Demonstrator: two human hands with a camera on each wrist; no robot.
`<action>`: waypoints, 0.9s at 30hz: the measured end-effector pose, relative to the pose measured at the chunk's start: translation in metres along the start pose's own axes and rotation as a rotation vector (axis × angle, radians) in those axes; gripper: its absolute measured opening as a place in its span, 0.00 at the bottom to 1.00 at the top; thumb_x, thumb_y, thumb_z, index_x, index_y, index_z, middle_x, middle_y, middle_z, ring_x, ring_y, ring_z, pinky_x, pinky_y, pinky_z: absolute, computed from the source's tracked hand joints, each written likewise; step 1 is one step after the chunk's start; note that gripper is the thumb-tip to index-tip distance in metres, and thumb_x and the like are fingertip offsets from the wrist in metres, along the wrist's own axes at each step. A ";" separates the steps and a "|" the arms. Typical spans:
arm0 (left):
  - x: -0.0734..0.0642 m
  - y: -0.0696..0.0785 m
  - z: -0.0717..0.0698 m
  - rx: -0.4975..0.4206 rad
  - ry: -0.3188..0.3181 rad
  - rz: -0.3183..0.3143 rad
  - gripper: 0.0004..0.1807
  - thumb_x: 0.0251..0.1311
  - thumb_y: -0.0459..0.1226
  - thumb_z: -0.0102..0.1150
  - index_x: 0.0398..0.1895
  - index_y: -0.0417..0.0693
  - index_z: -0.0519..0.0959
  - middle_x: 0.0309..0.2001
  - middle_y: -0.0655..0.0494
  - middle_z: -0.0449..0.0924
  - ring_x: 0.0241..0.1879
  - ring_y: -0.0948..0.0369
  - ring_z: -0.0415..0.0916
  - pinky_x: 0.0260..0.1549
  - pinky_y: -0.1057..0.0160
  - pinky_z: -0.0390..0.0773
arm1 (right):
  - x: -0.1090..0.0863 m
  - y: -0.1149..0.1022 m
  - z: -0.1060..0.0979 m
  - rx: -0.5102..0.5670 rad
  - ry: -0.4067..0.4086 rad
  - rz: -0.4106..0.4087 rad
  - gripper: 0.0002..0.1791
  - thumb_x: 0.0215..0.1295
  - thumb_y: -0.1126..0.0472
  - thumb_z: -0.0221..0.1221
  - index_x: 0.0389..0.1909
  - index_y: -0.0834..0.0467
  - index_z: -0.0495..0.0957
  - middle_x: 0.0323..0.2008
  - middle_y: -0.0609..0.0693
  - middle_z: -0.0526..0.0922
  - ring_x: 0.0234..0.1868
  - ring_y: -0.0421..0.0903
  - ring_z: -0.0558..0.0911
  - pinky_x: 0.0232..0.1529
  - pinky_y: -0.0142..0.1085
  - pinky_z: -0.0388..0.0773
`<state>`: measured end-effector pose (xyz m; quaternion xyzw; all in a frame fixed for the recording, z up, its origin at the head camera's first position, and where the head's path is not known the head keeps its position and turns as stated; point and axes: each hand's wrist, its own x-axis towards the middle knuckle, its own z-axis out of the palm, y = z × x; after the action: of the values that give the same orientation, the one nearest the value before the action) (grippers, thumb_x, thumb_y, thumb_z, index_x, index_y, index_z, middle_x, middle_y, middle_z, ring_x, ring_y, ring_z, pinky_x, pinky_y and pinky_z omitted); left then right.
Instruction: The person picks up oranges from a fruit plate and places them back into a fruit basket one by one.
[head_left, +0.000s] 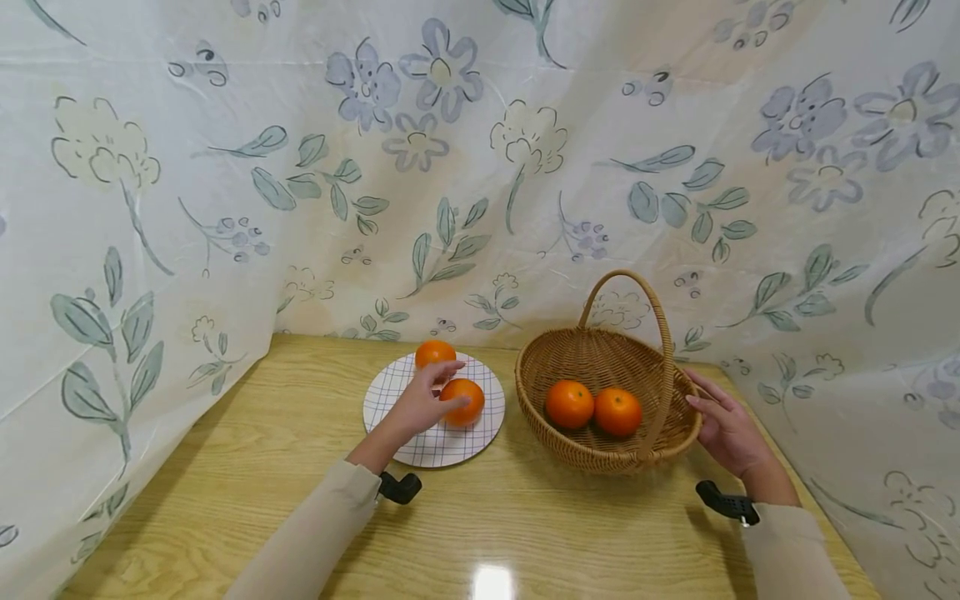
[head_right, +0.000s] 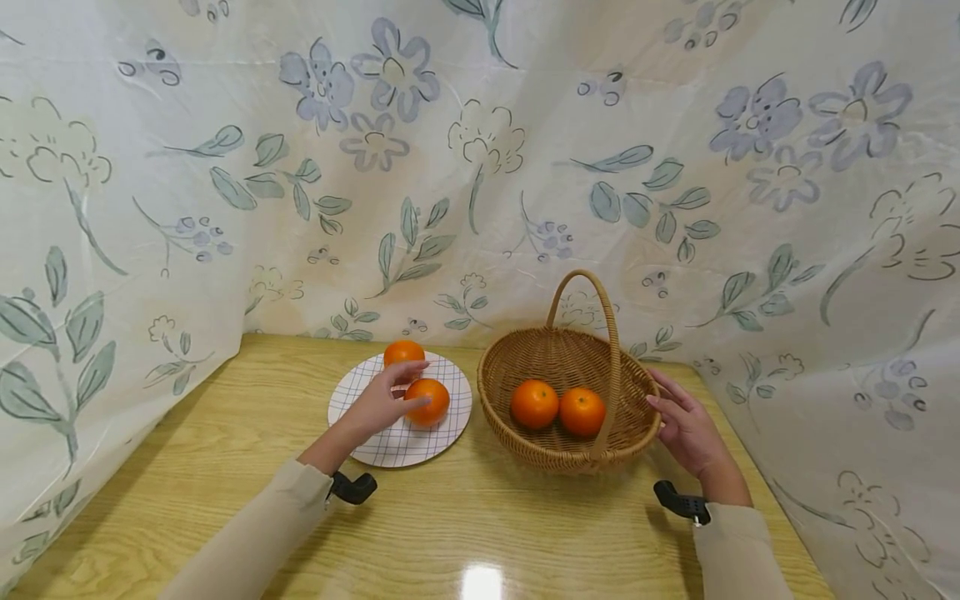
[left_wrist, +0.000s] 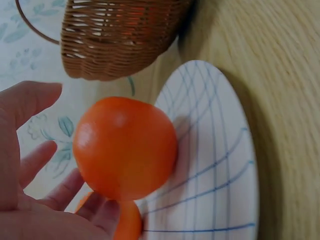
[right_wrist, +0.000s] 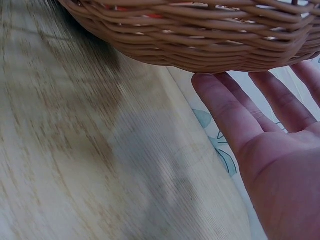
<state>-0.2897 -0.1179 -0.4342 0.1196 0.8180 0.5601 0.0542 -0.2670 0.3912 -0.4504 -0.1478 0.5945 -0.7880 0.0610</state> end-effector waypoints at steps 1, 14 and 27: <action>0.000 -0.002 0.000 -0.001 -0.007 -0.007 0.33 0.62 0.40 0.71 0.71 0.55 0.73 0.71 0.41 0.69 0.68 0.44 0.68 0.69 0.42 0.69 | 0.000 0.000 0.000 -0.001 0.001 0.001 0.30 0.81 0.71 0.38 0.81 0.56 0.54 0.61 0.38 0.80 0.58 0.38 0.84 0.53 0.36 0.85; 0.001 -0.016 0.000 0.008 -0.048 -0.030 0.40 0.57 0.38 0.75 0.73 0.56 0.70 0.71 0.49 0.69 0.63 0.48 0.71 0.65 0.46 0.74 | -0.002 -0.004 0.005 -0.013 0.032 0.022 0.31 0.81 0.70 0.39 0.82 0.55 0.52 0.60 0.36 0.80 0.57 0.36 0.84 0.53 0.35 0.84; -0.003 -0.028 0.001 -0.021 -0.077 -0.015 0.44 0.53 0.36 0.78 0.75 0.51 0.68 0.73 0.51 0.68 0.62 0.45 0.72 0.63 0.41 0.74 | -0.019 -0.002 0.020 -0.064 0.077 0.027 0.32 0.81 0.68 0.41 0.82 0.56 0.48 0.61 0.34 0.78 0.57 0.35 0.83 0.53 0.35 0.84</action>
<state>-0.2899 -0.1274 -0.4607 0.1343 0.8101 0.5634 0.0909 -0.2432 0.3785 -0.4465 -0.1112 0.6235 -0.7726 0.0440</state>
